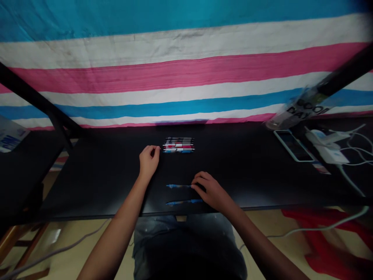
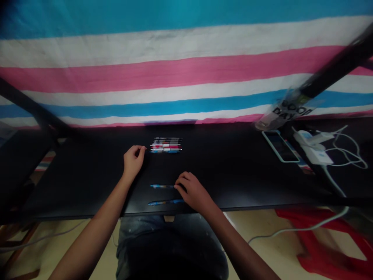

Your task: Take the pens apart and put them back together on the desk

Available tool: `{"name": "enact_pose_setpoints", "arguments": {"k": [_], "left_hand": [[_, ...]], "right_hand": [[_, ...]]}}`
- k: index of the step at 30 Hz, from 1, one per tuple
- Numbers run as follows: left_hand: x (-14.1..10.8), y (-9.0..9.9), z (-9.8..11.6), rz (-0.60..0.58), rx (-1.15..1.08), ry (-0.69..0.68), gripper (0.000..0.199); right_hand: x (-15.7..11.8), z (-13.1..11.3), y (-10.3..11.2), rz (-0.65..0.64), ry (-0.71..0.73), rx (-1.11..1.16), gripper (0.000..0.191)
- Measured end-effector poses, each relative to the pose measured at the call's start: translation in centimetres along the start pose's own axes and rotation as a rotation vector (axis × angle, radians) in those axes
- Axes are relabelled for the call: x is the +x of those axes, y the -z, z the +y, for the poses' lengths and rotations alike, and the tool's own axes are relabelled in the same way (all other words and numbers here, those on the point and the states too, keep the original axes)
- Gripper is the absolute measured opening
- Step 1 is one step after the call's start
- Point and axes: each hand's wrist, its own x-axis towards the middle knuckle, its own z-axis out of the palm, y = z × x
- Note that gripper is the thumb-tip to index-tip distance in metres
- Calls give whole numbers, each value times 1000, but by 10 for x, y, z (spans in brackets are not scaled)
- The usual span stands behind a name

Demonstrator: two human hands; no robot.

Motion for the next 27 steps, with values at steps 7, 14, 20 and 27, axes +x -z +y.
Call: {"name": "enact_pose_setpoints", "arguments": {"k": [7, 14, 20, 27], "left_hand": [[-6, 6, 8, -21, -81, -40, 24], [-19, 5, 19, -246, -134, -213, 24], [-30, 3, 31, -459, -90, -398, 21], [-29, 0, 26, -456, -4, -426, 26]], "right_hand": [[1, 2, -2, 39, 34, -45, 17], [12, 7, -4, 84, 16, 19, 11], [54, 6, -5, 131, -54, 213, 19], [79, 11, 1, 80, -67, 283, 39]]}}
